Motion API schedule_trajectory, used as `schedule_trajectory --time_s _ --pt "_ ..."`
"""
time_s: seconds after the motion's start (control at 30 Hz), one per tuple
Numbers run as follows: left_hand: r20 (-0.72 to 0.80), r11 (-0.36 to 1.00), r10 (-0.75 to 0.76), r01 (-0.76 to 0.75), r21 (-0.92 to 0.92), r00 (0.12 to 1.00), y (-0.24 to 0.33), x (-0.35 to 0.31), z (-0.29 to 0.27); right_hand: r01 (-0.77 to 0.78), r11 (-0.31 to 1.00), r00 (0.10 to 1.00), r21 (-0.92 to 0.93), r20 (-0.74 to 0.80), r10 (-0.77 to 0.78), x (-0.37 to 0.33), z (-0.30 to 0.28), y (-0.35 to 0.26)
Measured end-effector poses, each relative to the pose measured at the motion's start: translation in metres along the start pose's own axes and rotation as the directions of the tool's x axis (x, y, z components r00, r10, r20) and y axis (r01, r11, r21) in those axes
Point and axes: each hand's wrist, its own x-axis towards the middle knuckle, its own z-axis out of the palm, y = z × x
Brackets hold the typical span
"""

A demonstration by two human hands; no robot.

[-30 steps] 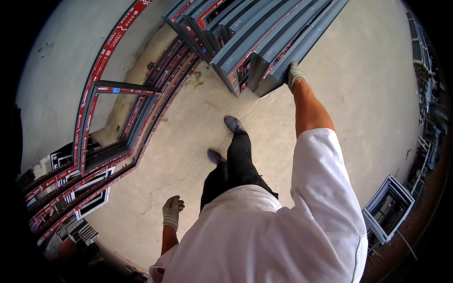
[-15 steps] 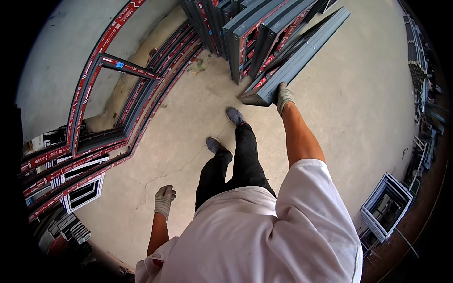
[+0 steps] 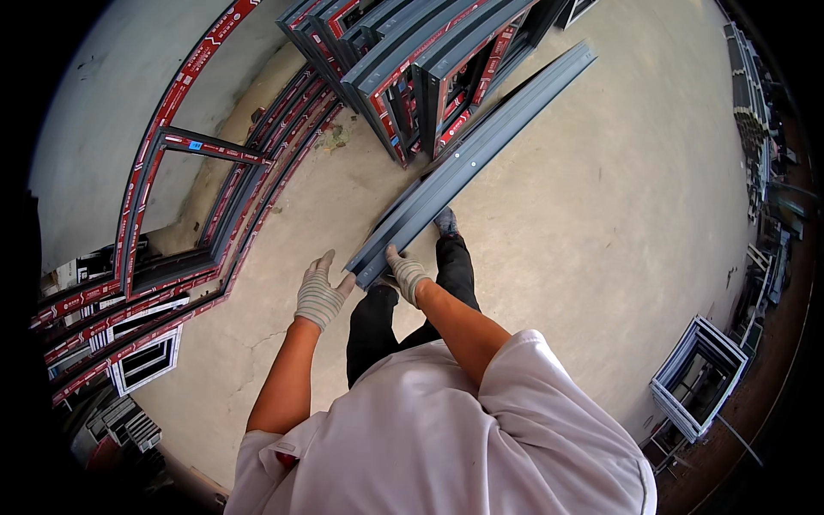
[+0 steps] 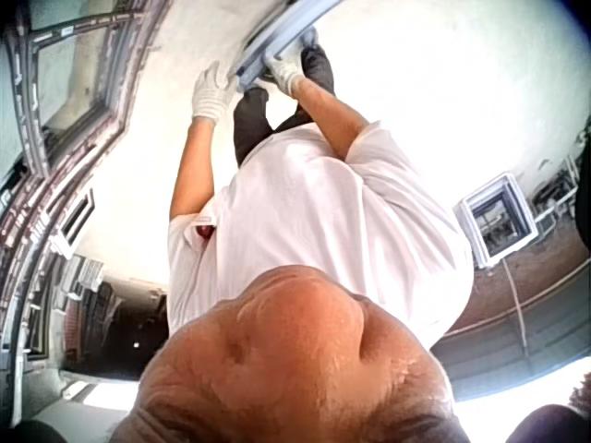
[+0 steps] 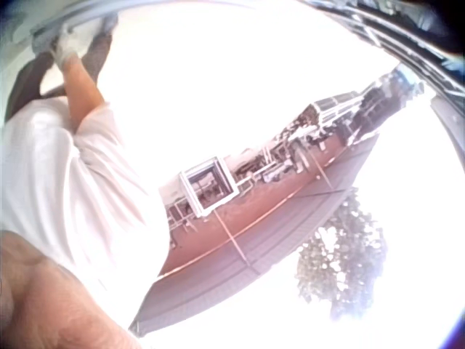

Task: The person picks up long metal window frame profiles and stacks them on a rack. They then move to another rack and stack assembled window frames upright, aligning them in a row.

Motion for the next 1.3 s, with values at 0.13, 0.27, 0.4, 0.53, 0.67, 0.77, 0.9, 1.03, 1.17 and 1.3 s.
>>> schedule_trajectory --time_s 0.13,0.27,0.4,0.53,0.67,0.77,0.9,1.03,1.17,1.3 --pt "0.148 0.969 0.009 -0.045 0.243 0.989 0.069 0.040 0.048 0.070 0.974 0.997 -0.215 -0.018 -0.075 0.020 -0.048 -0.055" --pt "0.161 0.926 -0.284 0.228 0.300 0.945 0.106 0.078 0.071 0.192 0.981 0.975 -0.017 -0.107 -0.193 0.040 -0.099 -0.182" --pt "0.223 0.937 -0.247 0.174 0.302 0.943 0.134 0.108 0.072 0.218 0.949 0.899 -0.230 -0.330 -0.287 0.077 -0.156 -0.270" --pt "0.259 0.960 -0.226 0.169 0.223 0.939 0.156 0.130 0.072 0.319 0.947 0.880 0.048 -0.385 -0.277 0.115 -0.208 -0.348" --pt "0.351 0.976 -0.217 0.196 0.095 0.911 0.164 0.151 0.061 0.358 0.884 0.927 0.300 -0.231 -0.297 0.122 -0.213 -0.412" --pt "0.328 0.972 -0.218 0.236 -0.016 0.919 0.145 0.163 0.080 0.361 0.885 0.921 0.293 -0.262 -0.289 0.132 -0.225 -0.431" --pt "0.441 0.955 -0.246 0.295 -0.044 0.863 0.121 0.172 0.100 0.335 0.898 0.930 0.283 -0.253 -0.267 0.120 -0.230 -0.427" --pt "0.460 0.953 -0.288 0.299 0.051 0.840 0.132 0.142 0.089 0.360 0.901 0.912 0.242 -0.296 -0.284 0.099 -0.246 -0.397" --pt "0.460 0.945 -0.311 0.323 0.055 0.832 0.105 0.083 0.064 0.342 0.908 0.930 0.241 -0.224 -0.290 0.060 -0.229 -0.339" --pt "0.397 0.962 -0.266 0.269 0.049 0.879 0.041 0.018 0.042 0.292 0.925 0.956 0.244 -0.111 -0.273 0.014 -0.192 -0.268"
